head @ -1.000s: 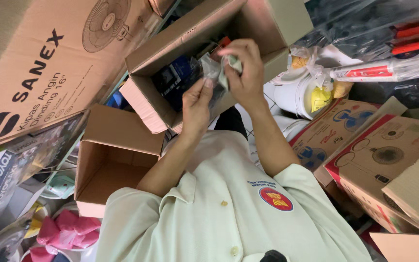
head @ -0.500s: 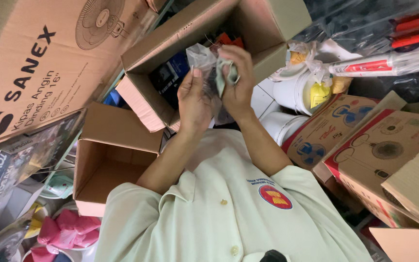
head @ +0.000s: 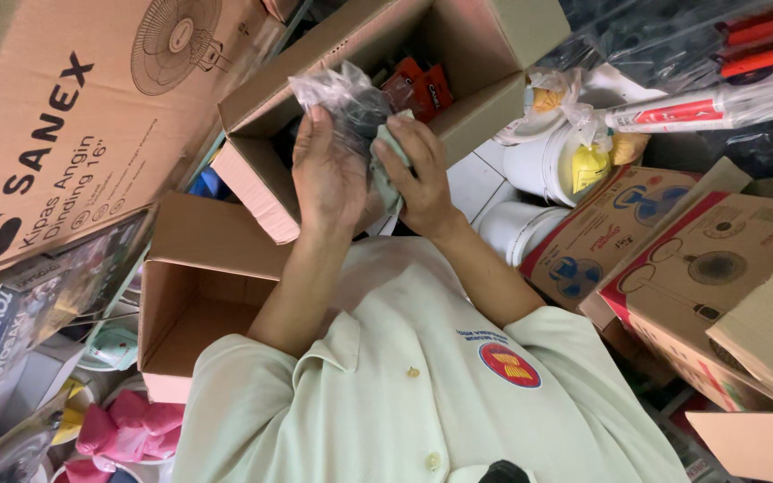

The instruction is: The person removes packaged and loose hardware items from a cardboard box, wipes some of the items with a cloth, and places them into other boxes.

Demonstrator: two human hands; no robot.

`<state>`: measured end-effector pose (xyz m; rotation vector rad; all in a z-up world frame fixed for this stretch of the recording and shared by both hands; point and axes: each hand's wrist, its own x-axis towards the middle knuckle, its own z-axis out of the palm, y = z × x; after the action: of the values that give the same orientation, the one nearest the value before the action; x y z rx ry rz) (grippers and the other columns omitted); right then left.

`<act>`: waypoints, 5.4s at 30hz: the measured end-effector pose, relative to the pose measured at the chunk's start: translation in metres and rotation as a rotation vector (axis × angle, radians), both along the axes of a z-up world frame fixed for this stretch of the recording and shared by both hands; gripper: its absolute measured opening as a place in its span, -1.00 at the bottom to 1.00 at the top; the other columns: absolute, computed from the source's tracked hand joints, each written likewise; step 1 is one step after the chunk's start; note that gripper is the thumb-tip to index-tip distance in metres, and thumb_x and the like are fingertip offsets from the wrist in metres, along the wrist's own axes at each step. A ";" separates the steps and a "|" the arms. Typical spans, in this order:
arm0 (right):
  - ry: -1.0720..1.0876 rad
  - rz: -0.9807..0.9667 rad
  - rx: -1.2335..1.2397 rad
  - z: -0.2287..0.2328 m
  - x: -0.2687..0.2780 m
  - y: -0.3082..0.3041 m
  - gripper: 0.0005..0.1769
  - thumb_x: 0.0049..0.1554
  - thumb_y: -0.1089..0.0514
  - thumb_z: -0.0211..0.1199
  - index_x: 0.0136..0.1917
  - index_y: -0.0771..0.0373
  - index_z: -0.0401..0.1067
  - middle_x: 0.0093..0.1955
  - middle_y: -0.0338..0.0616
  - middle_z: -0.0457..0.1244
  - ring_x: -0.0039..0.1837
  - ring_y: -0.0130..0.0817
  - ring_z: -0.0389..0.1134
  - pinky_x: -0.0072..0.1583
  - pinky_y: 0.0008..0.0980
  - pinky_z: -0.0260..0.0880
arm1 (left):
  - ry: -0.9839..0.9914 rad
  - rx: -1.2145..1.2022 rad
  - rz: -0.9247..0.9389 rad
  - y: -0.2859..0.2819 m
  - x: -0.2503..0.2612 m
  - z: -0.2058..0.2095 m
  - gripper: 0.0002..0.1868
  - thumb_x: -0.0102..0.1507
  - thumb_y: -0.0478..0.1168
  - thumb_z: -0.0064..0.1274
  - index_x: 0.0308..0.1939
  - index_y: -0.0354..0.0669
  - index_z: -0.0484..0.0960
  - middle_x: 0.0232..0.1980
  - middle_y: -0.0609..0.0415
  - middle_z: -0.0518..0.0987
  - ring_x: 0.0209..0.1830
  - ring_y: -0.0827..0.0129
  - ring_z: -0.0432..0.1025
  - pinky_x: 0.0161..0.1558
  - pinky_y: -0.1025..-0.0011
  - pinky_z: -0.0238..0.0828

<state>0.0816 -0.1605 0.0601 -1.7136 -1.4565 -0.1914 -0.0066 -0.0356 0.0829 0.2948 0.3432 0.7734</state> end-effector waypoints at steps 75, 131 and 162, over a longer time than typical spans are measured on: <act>0.632 -0.195 -0.147 0.001 0.011 -0.060 -0.39 0.21 0.18 0.27 0.49 0.28 0.22 0.45 0.07 0.22 0.50 -0.03 0.27 0.52 -0.15 0.24 | 0.078 0.399 -0.313 -0.002 -0.002 0.041 -0.15 0.49 0.30 -0.34 0.56 -0.41 0.14 0.53 -0.33 0.32 0.57 -0.14 0.25 0.61 -0.01 0.16; 1.741 0.177 0.135 0.030 0.074 -0.052 -0.58 0.21 0.23 0.30 0.32 0.36 0.40 0.15 -0.10 0.38 0.15 -0.39 0.42 0.23 -0.36 0.42 | 0.441 0.684 -0.436 -0.018 0.048 0.042 -0.91 0.46 -0.31 -0.02 -0.08 -0.25 0.57 -0.18 0.30 0.48 -0.24 0.67 0.28 -0.21 0.63 0.23; 1.815 0.201 0.136 0.009 0.061 -0.050 -0.65 0.22 0.22 0.32 0.26 0.35 0.44 0.14 -0.10 0.38 0.14 -0.39 0.41 0.21 -0.36 0.42 | 0.525 0.983 -0.267 -0.021 0.037 0.043 -0.91 0.42 -0.34 0.06 -0.17 -0.28 0.55 -0.17 0.19 0.49 -0.18 0.55 0.35 -0.09 0.55 0.34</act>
<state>0.1425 -0.2109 0.0688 -0.8738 -0.1617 1.0763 0.0300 -0.0562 0.1257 1.4559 0.3825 0.5396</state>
